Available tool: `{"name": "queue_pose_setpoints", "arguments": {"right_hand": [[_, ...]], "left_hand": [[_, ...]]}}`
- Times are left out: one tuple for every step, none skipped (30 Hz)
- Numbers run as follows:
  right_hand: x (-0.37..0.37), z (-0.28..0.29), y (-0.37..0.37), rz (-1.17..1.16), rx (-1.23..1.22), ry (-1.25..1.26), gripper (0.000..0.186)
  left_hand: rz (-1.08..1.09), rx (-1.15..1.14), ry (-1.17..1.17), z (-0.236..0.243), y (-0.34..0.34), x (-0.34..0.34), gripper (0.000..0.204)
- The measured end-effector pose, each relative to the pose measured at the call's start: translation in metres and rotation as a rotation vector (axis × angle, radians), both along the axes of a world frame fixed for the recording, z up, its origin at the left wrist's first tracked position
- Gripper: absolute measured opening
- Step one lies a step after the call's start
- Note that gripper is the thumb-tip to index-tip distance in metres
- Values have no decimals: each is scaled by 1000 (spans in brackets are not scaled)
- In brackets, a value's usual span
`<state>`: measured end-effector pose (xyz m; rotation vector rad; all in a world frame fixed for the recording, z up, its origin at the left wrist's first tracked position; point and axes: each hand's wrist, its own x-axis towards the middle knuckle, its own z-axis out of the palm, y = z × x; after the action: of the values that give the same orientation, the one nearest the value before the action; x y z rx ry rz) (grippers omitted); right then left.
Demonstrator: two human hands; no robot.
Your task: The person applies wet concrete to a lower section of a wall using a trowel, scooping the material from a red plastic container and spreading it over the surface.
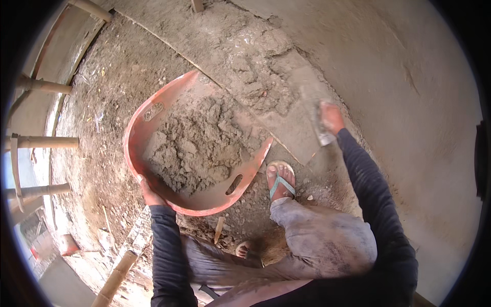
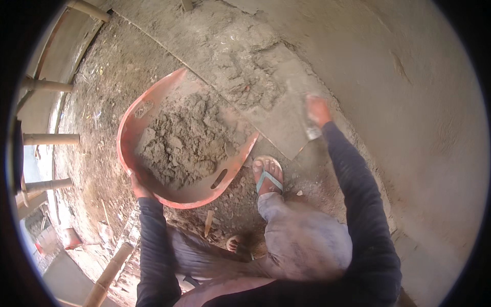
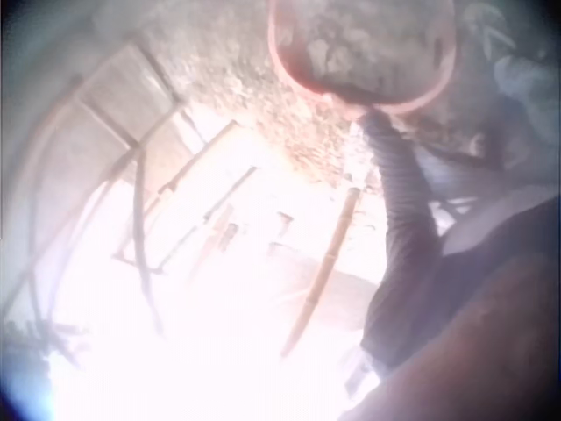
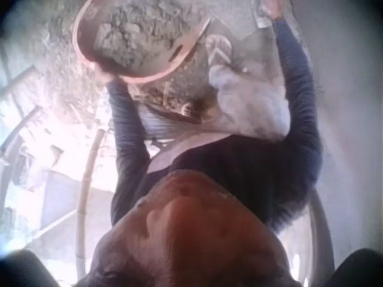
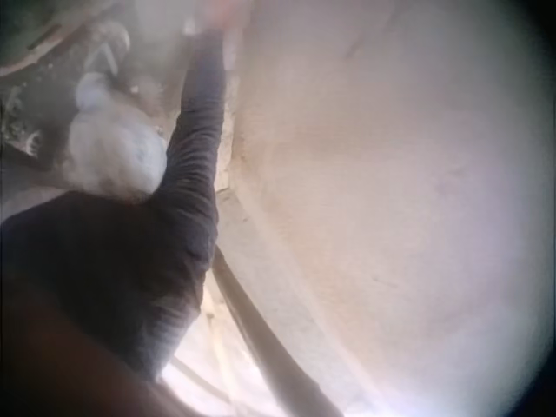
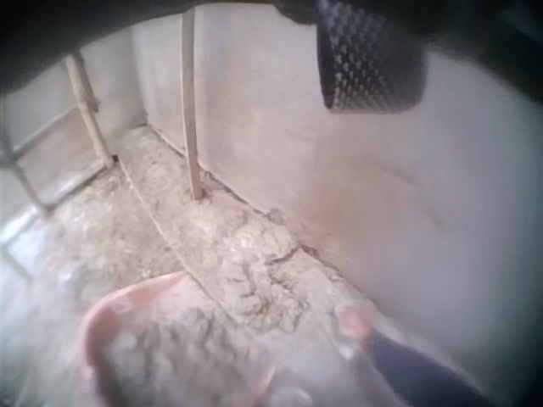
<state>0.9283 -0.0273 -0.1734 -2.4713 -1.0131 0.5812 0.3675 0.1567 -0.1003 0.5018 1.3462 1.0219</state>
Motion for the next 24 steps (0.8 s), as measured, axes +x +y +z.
{"name": "queue_pose_setpoints", "arguments": {"right_hand": [[-12,-18,6,71,138,49,54],[-46,-13,34,100,116,-1,52],[-74,4,61,122,94,-71,51],[-82,13,68,168,47,-106,49],[-88,21,77,215,10,-139,47],[-97,29,84,263,-32,-170,46],[-107,36,90,273,-39,-152,43],[-121,45,93,283,-52,-133,41],[-136,54,95,292,-68,-109,39],[-151,67,99,431,5,-26,36],[-170,76,104,565,82,58,33],[-197,65,108,641,41,-52,27],[-227,52,111,718,1,-152,22],[-254,57,113,758,89,-162,19],[-277,66,113,800,182,-180,17],[-292,78,108,839,240,-183,17],[-306,91,102,882,294,-183,17],[-316,101,100,929,348,-173,19],[-316,109,100,877,267,-72,16],[-309,114,95,823,174,26,16],[-292,115,89,770,76,107,17],[-274,88,86,683,254,-45,17],[-249,58,83,579,412,-195,17],[-228,63,93,448,225,-132,24]], "left_hand": [[-1,0,6,-2,-2,1,64],[7,9,38,-1,-2,-10,65],[8,18,52,0,0,-14,67],[2,24,50,1,-1,-6,68],[-1,40,53,8,0,3,69],[-3,50,58,11,0,8,70],[-5,35,47,12,2,7,71],[0,27,36,13,2,9,70],[4,16,29,13,1,11,69],[6,3,23,13,0,12,68],[10,-16,3,10,0,7,67],[5,-34,-22,2,2,2,66],[3,-53,-37,-5,2,-4,64],[-2,-17,-6,-7,2,-10,63],[-3,23,19,-8,3,-16,61],[-4,59,36,-8,3,-16,60],[-3,87,36,-5,1,-14,57],[2,78,21,0,0,-14,57],[10,68,6,4,0,-16,57],[18,49,-13,8,-1,-14,57],[-6,72,28,14,-5,1,59],[13,138,106,8,-2,-3,63],[13,131,78,5,-2,4,64],[16,128,68,4,-2,3,66]]}}
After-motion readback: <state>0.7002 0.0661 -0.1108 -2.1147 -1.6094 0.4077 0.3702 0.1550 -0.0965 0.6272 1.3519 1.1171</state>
